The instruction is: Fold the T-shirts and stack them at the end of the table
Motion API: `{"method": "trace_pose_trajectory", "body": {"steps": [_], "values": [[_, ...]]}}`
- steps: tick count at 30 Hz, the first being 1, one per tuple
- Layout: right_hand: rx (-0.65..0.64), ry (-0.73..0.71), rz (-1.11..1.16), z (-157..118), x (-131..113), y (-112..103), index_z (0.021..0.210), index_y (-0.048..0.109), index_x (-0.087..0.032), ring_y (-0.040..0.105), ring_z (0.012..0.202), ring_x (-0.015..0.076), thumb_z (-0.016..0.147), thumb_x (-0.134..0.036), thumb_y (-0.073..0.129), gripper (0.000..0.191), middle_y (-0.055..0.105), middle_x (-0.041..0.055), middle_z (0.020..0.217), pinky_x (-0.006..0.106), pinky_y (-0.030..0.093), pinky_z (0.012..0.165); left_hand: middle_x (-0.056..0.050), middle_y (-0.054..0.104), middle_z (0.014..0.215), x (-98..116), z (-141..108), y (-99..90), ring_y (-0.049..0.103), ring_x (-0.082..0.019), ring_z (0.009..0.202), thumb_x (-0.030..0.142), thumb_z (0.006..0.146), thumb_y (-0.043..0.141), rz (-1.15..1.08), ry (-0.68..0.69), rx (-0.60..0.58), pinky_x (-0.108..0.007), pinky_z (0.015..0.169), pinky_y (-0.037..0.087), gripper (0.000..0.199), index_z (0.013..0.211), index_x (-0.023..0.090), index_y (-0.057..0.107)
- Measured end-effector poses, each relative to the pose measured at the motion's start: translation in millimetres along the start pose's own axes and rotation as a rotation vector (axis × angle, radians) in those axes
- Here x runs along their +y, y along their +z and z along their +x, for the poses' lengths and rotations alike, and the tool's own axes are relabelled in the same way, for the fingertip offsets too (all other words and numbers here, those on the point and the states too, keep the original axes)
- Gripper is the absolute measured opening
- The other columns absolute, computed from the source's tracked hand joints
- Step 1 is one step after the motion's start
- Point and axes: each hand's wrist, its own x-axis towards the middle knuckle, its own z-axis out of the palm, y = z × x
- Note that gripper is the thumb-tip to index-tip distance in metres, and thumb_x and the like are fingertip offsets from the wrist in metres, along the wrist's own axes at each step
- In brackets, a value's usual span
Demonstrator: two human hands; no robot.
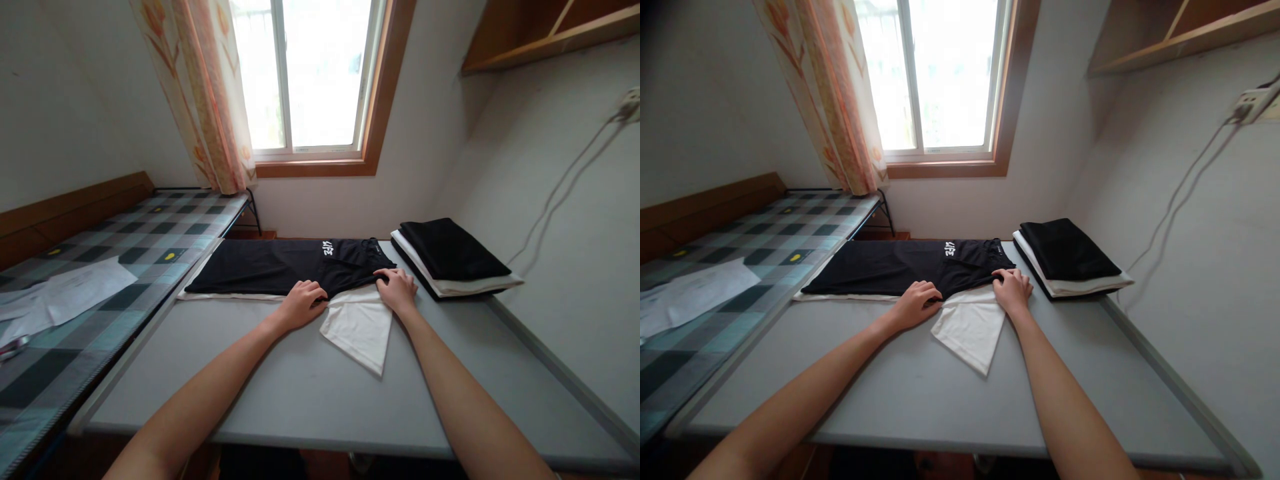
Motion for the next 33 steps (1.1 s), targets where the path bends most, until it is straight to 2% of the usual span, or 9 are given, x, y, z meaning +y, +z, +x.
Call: {"method": "trace_pose_trajectory", "body": {"steps": [33], "values": [[0.011, -0.004, 0.004, 1.0, 2.3, 2.8, 0.105, 0.072, -0.03, 0.045, 0.111, 0.0287, 0.083, -0.028, 0.051, 0.03, 0.056, 0.0072, 0.12, 0.043, 0.035, 0.095, -0.004, 0.067, 0.095, 0.7, 0.0, -0.9, 0.057, -0.018, 0.089, 0.028, 0.09, 0.057, -0.017, -0.016, -0.018, -0.032, 0.081, 0.039, 0.012, 0.094, 0.021, 0.065]]}}
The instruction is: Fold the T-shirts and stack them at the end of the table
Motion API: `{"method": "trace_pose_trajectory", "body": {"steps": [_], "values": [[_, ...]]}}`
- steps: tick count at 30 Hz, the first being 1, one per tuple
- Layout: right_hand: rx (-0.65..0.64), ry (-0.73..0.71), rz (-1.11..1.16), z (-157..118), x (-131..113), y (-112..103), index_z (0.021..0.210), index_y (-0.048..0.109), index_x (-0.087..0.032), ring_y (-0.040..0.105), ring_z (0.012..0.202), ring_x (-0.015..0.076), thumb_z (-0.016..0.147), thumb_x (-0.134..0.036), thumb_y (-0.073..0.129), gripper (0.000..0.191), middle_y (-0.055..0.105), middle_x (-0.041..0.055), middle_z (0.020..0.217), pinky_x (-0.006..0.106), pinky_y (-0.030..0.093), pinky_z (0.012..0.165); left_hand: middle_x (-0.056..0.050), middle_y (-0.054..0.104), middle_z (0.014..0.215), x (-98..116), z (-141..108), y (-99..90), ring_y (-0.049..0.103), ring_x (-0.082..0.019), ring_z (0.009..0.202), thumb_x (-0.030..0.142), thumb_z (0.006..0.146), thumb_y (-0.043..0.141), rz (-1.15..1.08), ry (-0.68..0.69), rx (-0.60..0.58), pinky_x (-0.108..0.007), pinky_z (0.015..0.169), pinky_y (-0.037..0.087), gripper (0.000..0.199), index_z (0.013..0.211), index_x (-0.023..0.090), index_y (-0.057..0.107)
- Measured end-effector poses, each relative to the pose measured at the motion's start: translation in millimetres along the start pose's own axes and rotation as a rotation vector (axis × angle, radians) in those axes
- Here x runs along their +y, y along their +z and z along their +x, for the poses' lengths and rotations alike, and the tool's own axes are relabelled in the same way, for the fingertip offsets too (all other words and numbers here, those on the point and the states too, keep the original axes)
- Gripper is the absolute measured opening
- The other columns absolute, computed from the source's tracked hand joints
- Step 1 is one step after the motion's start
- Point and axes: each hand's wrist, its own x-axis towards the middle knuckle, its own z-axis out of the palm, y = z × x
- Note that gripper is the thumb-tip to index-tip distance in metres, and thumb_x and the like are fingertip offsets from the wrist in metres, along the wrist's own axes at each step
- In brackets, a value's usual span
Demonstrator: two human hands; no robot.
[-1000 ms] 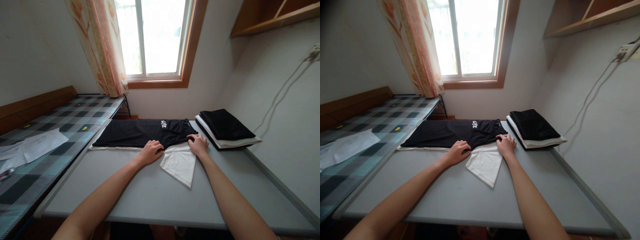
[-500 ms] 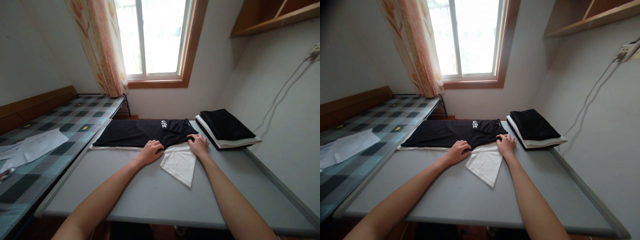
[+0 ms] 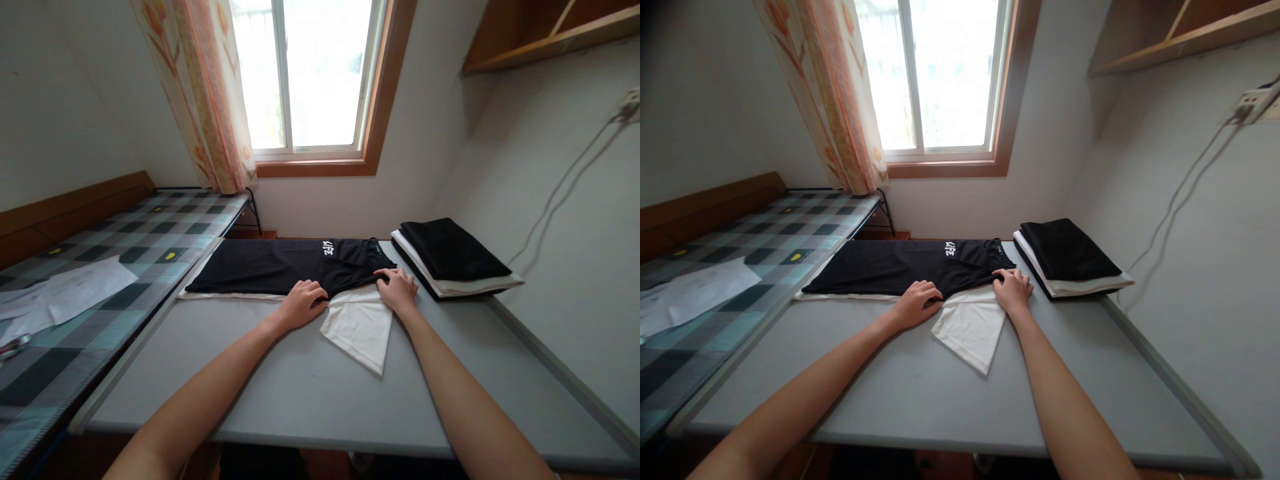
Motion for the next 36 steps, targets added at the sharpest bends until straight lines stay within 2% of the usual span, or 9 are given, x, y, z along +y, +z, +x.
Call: {"method": "trace_pose_trajectory", "body": {"steps": [36], "values": [[-0.01, 0.001, 0.01, -0.6, -0.9, -0.7, 0.105, 0.072, -0.03, 0.045, 0.113, 0.0301, 0.084, -0.027, 0.051, 0.03, 0.056, 0.0077, 0.121, 0.045, 0.035, 0.096, -0.004, 0.067, 0.094, 0.5, -0.3, -1.1, 0.057, -0.019, 0.089, 0.029, 0.09, 0.056, 0.003, 0.001, 0.001, -0.032, 0.08, 0.04, 0.012, 0.094, 0.021, 0.065]]}}
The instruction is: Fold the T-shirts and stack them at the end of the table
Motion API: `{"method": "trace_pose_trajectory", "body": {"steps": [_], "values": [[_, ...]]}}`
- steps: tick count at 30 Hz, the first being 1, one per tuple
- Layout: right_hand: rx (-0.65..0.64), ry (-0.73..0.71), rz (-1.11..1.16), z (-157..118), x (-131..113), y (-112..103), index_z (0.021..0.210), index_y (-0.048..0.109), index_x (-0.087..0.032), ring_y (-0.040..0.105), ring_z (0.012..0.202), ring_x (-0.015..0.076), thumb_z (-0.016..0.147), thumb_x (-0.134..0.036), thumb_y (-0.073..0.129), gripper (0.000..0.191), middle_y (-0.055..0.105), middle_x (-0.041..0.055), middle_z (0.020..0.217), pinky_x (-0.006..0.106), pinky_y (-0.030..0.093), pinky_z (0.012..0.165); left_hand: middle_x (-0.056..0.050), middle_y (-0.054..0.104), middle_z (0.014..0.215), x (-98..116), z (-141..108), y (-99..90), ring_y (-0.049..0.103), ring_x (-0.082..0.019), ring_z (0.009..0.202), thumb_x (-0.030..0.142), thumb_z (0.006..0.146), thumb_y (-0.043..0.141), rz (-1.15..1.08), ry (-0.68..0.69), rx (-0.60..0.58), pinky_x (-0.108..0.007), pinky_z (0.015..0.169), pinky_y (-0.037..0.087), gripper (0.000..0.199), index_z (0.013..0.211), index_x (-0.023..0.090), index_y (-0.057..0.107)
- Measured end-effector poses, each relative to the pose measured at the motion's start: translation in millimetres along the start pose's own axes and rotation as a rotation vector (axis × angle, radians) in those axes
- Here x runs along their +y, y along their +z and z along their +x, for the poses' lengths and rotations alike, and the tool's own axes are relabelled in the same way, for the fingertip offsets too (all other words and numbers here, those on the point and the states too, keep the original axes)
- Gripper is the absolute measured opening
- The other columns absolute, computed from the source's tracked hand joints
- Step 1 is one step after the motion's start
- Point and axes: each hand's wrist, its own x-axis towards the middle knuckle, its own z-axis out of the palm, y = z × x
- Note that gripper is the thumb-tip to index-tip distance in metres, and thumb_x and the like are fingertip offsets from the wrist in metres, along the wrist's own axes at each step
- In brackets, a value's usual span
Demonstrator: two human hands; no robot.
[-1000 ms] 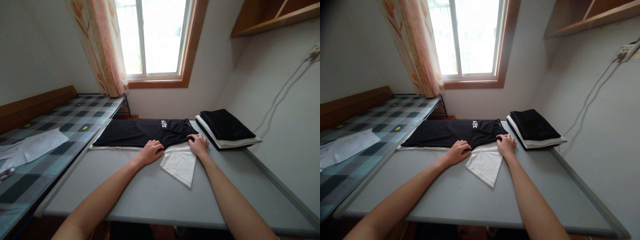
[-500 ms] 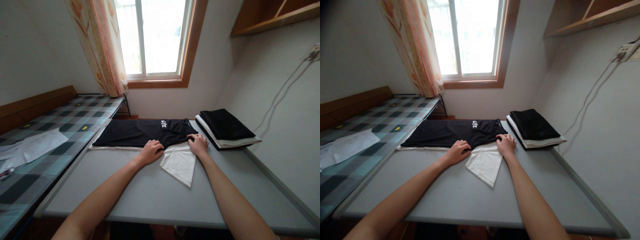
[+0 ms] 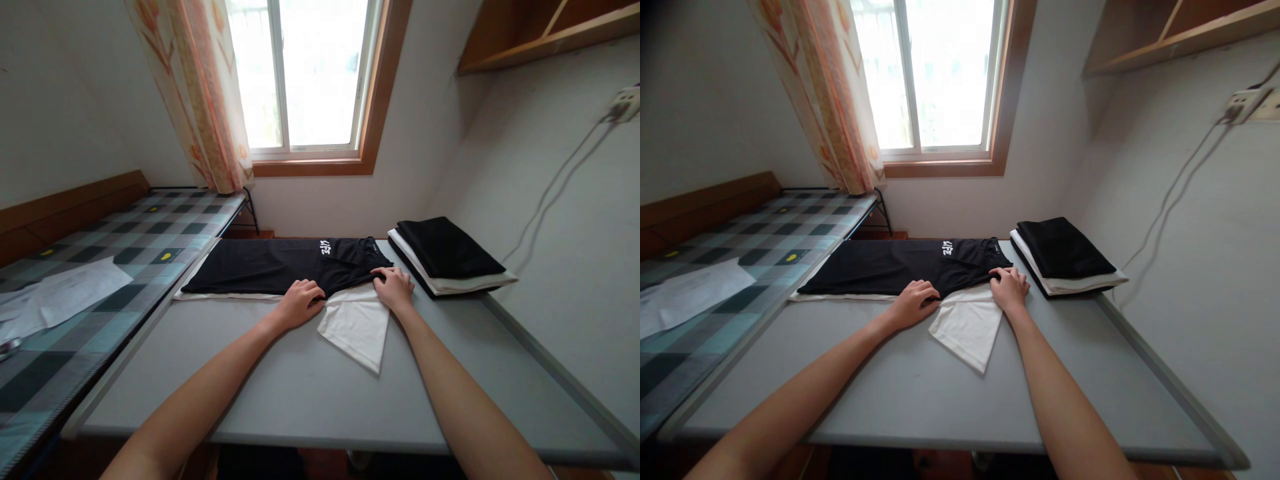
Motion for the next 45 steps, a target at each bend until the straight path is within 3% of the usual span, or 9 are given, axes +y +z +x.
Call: {"method": "trace_pose_trajectory", "body": {"steps": [45], "values": [[0.014, -0.006, -0.018, 0.4, 0.9, 1.4, 0.104, 0.072, -0.031, 0.046, 0.111, 0.0297, 0.084, -0.028, 0.051, 0.029, 0.056, 0.0073, 0.12, 0.044, 0.037, 0.094, -0.003, 0.067, 0.092, 0.5, 0.2, -0.1, 0.056, -0.018, 0.087, 0.028, 0.09, 0.058, 0.016, 0.02, 0.017, -0.032, 0.078, 0.04, 0.01, 0.093, 0.021, 0.064]]}}
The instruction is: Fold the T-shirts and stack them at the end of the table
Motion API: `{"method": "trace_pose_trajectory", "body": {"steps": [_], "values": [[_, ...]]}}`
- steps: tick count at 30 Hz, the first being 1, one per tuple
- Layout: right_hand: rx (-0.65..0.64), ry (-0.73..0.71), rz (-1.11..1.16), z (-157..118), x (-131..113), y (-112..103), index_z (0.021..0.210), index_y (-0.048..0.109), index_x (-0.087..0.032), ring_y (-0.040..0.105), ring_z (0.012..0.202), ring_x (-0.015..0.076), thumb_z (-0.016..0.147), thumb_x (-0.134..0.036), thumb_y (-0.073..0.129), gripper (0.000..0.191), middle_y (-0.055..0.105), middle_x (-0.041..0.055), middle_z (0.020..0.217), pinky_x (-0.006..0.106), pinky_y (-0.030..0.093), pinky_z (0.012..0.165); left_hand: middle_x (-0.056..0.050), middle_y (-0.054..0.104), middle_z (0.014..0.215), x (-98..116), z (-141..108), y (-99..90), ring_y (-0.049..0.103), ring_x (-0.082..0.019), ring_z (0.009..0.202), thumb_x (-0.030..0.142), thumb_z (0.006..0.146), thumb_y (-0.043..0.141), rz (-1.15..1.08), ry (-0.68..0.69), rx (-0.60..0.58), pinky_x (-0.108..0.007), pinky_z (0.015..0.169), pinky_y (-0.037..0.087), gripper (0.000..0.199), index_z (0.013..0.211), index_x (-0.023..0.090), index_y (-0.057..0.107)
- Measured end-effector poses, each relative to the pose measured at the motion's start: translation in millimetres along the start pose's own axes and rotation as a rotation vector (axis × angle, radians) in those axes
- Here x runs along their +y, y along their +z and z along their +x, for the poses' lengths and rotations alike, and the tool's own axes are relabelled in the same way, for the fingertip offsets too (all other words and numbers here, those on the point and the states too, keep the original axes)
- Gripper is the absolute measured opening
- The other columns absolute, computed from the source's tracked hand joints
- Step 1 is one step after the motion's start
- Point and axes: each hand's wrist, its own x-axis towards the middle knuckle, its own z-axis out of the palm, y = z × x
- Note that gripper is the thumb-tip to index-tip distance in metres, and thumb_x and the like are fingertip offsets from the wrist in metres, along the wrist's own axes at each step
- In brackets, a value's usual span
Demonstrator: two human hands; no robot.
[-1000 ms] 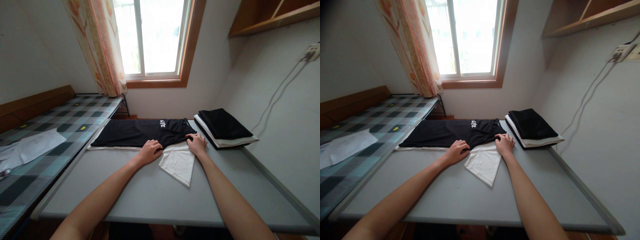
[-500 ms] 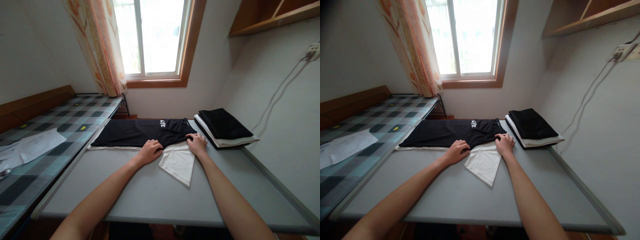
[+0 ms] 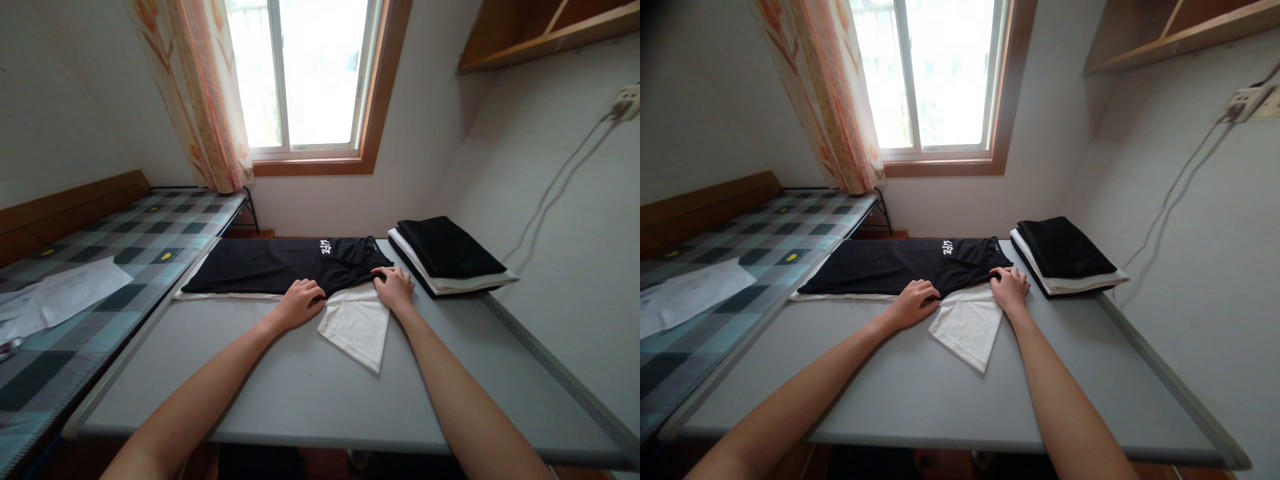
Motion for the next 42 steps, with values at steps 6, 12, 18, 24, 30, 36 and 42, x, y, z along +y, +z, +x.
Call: {"method": "trace_pose_trajectory", "body": {"steps": [6, 12, 18, 24, 30, 36, 42], "values": [[0.01, -0.003, -0.006, 0.1, 1.0, 1.6, 0.103, 0.072, -0.031, 0.046, 0.109, 0.0282, 0.083, -0.028, 0.052, 0.029, 0.057, 0.0065, 0.118, 0.043, 0.037, 0.093, -0.003, 0.067, 0.092, -0.5, -0.4, 1.1, 0.056, -0.018, 0.086, 0.028, 0.089, 0.059, 0.004, -0.008, 0.002, -0.032, 0.078, 0.04, 0.009, 0.092, 0.021, 0.064], [0.109, -0.02, 0.077, 1.1, 1.5, 1.2, 0.101, 0.074, -0.029, 0.045, 0.105, 0.0268, 0.083, -0.026, 0.053, 0.028, 0.057, 0.0076, 0.112, 0.041, 0.037, 0.091, -0.004, 0.065, 0.091, -2.5, -1.2, 0.2, 0.056, -0.018, 0.085, 0.029, 0.093, 0.054, -0.044, 0.021, 0.079, -0.032, 0.078, 0.042, 0.013, 0.093, 0.02, 0.063], [0.293, -0.032, 0.156, 5.1, 3.8, -6.0, 0.102, 0.076, -0.03, 0.041, 0.11, 0.0263, 0.083, -0.025, 0.053, 0.03, 0.055, 0.0071, 0.114, 0.041, 0.032, 0.097, -0.005, 0.065, 0.092, -3.3, -2.0, 0.2, 0.055, -0.018, 0.086, 0.031, 0.097, 0.048, -0.017, 0.046, 0.169, -0.033, 0.08, 0.043, 0.019, 0.096, 0.02, 0.062], [0.201, -0.002, 0.135, 6.0, 8.4, -5.9, 0.1, 0.077, -0.03, 0.041, 0.109, 0.0268, 0.082, -0.024, 0.054, 0.03, 0.053, 0.0071, 0.116, 0.04, 0.033, 0.094, -0.005, 0.062, 0.103, 1.1, -3.1, -0.6, 0.053, -0.021, 0.098, 0.026, 0.087, 0.059, 0.063, -0.05, 0.07, -0.036, 0.085, 0.043, 0.02, 0.107, 0.023, 0.062], [0.201, 0.005, 0.134, 6.2, 7.8, -5.4, 0.099, 0.077, -0.029, 0.04, 0.109, 0.0271, 0.08, -0.024, 0.053, 0.031, 0.053, 0.0071, 0.115, 0.04, 0.033, 0.095, -0.004, 0.064, 0.096, -1.2, -3.9, 0.9, 0.055, -0.02, 0.092, 0.02, 0.084, 0.059, 0.097, -0.022, 0.073, -0.035, 0.081, 0.043, 0.014, 0.095, 0.022, 0.066], [0.108, 0.05, 0.084, 1.1, 5.5, -2.4, 0.092, 0.076, -0.028, 0.039, 0.112, 0.0274, 0.079, -0.019, 0.051, 0.029, 0.052, 0.0069, 0.116, 0.04, 0.034, 0.095, -0.003, 0.066, 0.091, -0.3, -2.5, 1.0, 0.056, -0.018, 0.085, 0.021, 0.089, 0.055, 0.08, -0.036, 0.11, -0.034, 0.079, 0.042, 0.011, 0.091, 0.021, 0.066], [0.044, 0.055, 0.041, -0.8, 2.8, -1.9, 0.094, 0.073, -0.027, 0.039, 0.113, 0.0291, 0.08, -0.022, 0.052, 0.026, 0.051, 0.008, 0.115, 0.042, 0.034, 0.096, -0.004, 0.063, 0.097, -0.6, -3.0, 1.3, 0.055, -0.019, 0.09, 0.019, 0.086, 0.058, 0.024, -0.049, 0.113, -0.033, 0.082, 0.043, 0.01, 0.094, 0.021, 0.063]]}}
